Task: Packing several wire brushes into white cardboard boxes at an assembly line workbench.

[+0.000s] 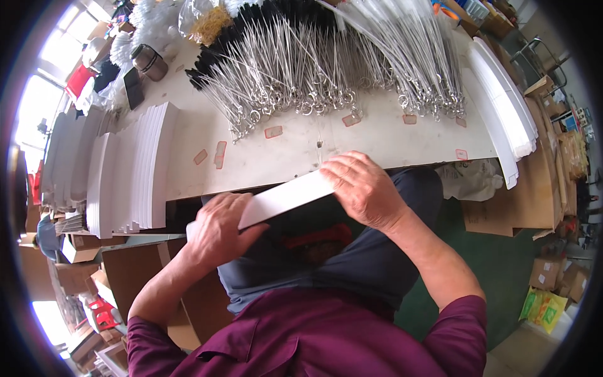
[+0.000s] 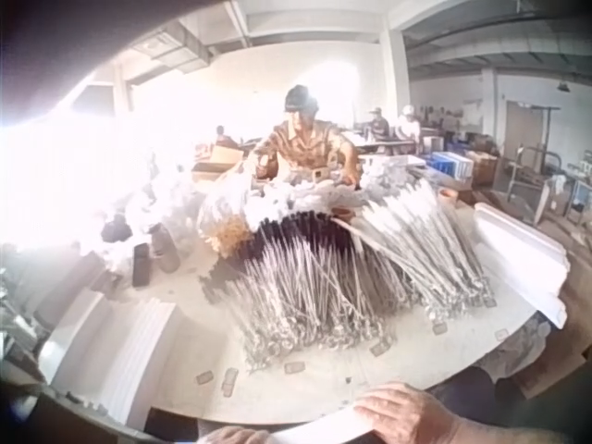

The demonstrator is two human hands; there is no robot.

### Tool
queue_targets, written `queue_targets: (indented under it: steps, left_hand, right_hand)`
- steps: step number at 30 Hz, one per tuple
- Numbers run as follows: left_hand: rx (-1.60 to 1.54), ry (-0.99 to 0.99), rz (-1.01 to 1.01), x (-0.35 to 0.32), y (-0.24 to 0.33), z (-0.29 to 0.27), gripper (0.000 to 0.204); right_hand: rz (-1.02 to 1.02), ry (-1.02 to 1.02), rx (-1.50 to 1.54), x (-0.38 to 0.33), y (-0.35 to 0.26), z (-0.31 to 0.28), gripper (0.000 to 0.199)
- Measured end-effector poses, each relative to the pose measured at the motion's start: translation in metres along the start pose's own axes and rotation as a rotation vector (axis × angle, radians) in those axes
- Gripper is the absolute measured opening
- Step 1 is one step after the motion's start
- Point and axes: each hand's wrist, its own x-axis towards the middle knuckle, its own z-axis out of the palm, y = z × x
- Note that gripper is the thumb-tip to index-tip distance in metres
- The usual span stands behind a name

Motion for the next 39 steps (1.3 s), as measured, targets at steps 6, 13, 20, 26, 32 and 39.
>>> queue_targets:
  steps: [6, 13, 20, 26, 32, 39]
  left_hand:
    - [-0.401, -0.290, -0.195, 0.033, 0.016, 0.024, 0.053]
    - [-0.267, -0.042, -0.349, 0.013, 0.012, 0.023, 0.055]
    - [-0.273, -0.049, -0.342, 0.000, 0.016, 0.039, 0.059]
    - [-0.343, -0.032, -0.378, -0.004, 0.022, 0.044, 0.060]
    - [-0.300, -0.005, -0.337, -0.007, 0.027, 0.055, 0.064]
    - [-0.437, 0.025, -0.294, 0.007, 0.034, 0.053, 0.077]
  right_hand:
    - [-0.077, 0.021, 0.139, 0.025, -0.036, 0.009, 0.040]
    - [0.270, 0.262, 0.221, -0.003, -0.049, 0.015, 0.045]
    - [0.250, 0.344, 0.331, 0.001, -0.065, 0.043, 0.041]
    - [0.387, 0.422, 0.508, -0.003, -0.083, 0.052, 0.043]
    - [0.634, 0.214, 0.920, -0.003, -0.080, 0.050, 0.027]
    - [0.576, 0.023, 0.997, 0.002, -0.080, 0.047, 0.019]
